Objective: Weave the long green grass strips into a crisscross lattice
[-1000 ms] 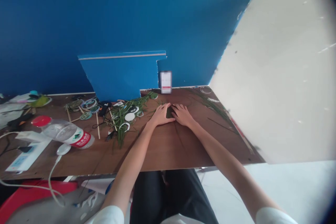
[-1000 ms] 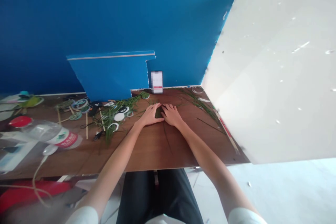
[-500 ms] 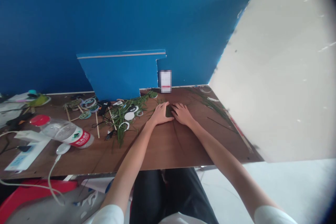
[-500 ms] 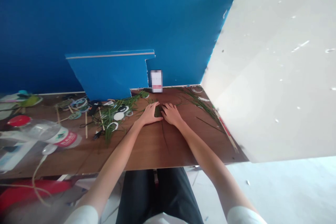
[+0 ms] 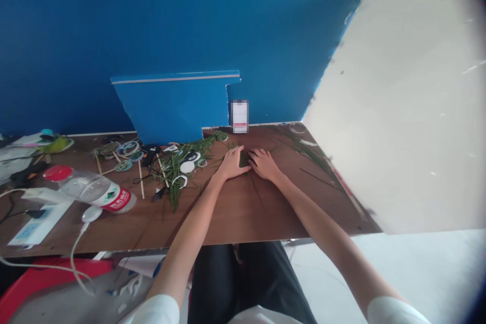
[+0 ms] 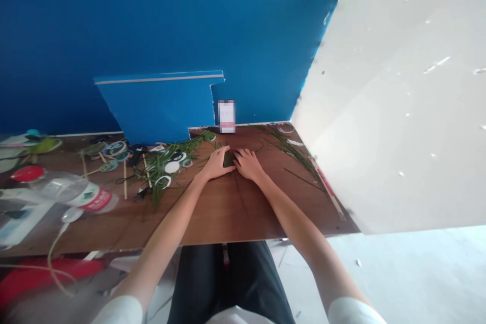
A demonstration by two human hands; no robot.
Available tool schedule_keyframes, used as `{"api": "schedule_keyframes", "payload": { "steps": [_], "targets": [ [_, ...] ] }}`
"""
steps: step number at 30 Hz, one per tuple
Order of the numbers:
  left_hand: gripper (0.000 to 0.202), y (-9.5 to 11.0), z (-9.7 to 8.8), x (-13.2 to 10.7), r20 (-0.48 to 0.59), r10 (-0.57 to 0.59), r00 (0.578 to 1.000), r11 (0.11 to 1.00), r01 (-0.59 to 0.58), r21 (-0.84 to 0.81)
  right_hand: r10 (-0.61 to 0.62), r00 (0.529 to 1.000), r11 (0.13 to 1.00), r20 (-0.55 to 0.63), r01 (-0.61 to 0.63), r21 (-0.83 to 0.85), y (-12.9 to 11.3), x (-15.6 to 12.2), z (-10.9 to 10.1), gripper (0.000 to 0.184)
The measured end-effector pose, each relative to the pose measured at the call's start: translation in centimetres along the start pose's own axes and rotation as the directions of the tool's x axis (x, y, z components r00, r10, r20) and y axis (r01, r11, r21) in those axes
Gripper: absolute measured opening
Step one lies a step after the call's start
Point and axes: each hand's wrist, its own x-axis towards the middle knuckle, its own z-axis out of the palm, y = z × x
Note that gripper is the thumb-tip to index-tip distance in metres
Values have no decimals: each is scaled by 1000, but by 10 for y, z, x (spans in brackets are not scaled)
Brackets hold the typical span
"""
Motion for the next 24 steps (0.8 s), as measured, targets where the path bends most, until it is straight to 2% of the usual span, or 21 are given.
{"api": "schedule_keyframes", "payload": {
  "steps": [8,24],
  "targets": [
    [64,0,2,0,-1,3,1000,996,-3,90,-7,1000,1000,-24,7,5,0,0,0,42],
    [55,3,-2,0,12,-23,1000,996,22,89,-6,1000,1000,-19,6,21,1,0,-1,43]
  ]
}}
